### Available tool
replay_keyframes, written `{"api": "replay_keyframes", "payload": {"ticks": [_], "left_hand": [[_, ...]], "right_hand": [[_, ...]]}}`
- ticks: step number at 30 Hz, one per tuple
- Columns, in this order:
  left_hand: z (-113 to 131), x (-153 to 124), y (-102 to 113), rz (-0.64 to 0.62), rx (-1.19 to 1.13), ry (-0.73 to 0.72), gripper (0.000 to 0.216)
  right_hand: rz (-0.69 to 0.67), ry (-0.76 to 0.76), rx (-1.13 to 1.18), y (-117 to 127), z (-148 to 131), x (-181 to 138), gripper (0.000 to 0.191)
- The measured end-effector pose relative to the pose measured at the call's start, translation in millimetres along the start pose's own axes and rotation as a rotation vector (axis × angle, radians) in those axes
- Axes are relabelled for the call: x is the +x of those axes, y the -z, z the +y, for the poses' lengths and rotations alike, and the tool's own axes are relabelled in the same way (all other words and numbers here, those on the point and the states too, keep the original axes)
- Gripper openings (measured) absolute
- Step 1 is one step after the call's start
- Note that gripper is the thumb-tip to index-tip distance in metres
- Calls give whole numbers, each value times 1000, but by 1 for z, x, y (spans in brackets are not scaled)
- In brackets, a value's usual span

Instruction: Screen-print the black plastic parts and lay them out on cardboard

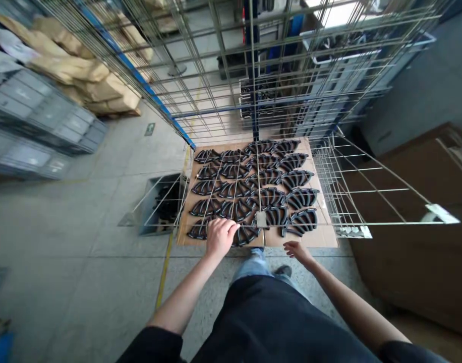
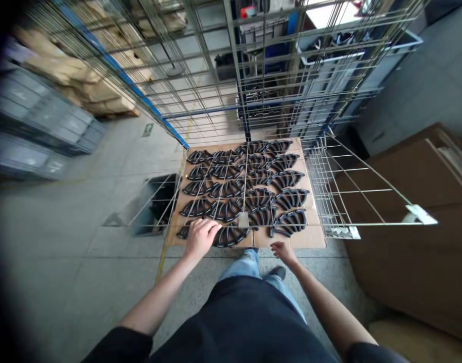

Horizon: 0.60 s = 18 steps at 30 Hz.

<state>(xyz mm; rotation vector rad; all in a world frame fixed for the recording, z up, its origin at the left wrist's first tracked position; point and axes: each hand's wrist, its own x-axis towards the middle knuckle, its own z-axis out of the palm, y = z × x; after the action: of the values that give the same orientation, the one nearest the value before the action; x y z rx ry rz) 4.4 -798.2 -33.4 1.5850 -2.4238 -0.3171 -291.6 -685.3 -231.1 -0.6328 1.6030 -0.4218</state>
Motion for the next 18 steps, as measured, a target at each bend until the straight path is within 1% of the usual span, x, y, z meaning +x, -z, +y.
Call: {"api": "replay_keyframes", "payload": {"ticks": [2, 4, 6, 7, 9, 10, 12, 14, 16, 18], "left_hand": [[-4, -15, -32, -108, -7, 57, 34], [-7, -22, -54, -177, 0, 98, 34], [-9, -24, -68, -230, 4, 118, 33], [-10, -25, -73, -252, 8, 124, 32], [-13, -25, -81, -296, 20, 134, 32], [-14, -25, -85, -322, 32, 139, 32], [-17, -25, -95, -386, 61, 151, 34], [-19, -24, -107, -449, 79, 157, 35], [-22, -23, -118, -496, 84, 152, 33], [-23, -21, -126, -531, 83, 135, 29]], "right_hand": [[-60, -16, 33, -27, -6, 2, 27], [-114, -19, 57, -56, -16, 7, 37], [-165, -21, 61, -81, -27, 14, 44], [-190, -27, 55, -91, -32, 18, 44], [-238, -51, 28, -104, -41, 25, 39], [-255, -66, 11, -107, -43, 28, 36], [-272, -93, -22, -103, -44, 32, 34], [-264, -115, -43, -89, -38, 32, 41], [-227, -132, -54, -66, -26, 26, 48], [-151, -151, -59, -33, -10, 15, 49]]}}
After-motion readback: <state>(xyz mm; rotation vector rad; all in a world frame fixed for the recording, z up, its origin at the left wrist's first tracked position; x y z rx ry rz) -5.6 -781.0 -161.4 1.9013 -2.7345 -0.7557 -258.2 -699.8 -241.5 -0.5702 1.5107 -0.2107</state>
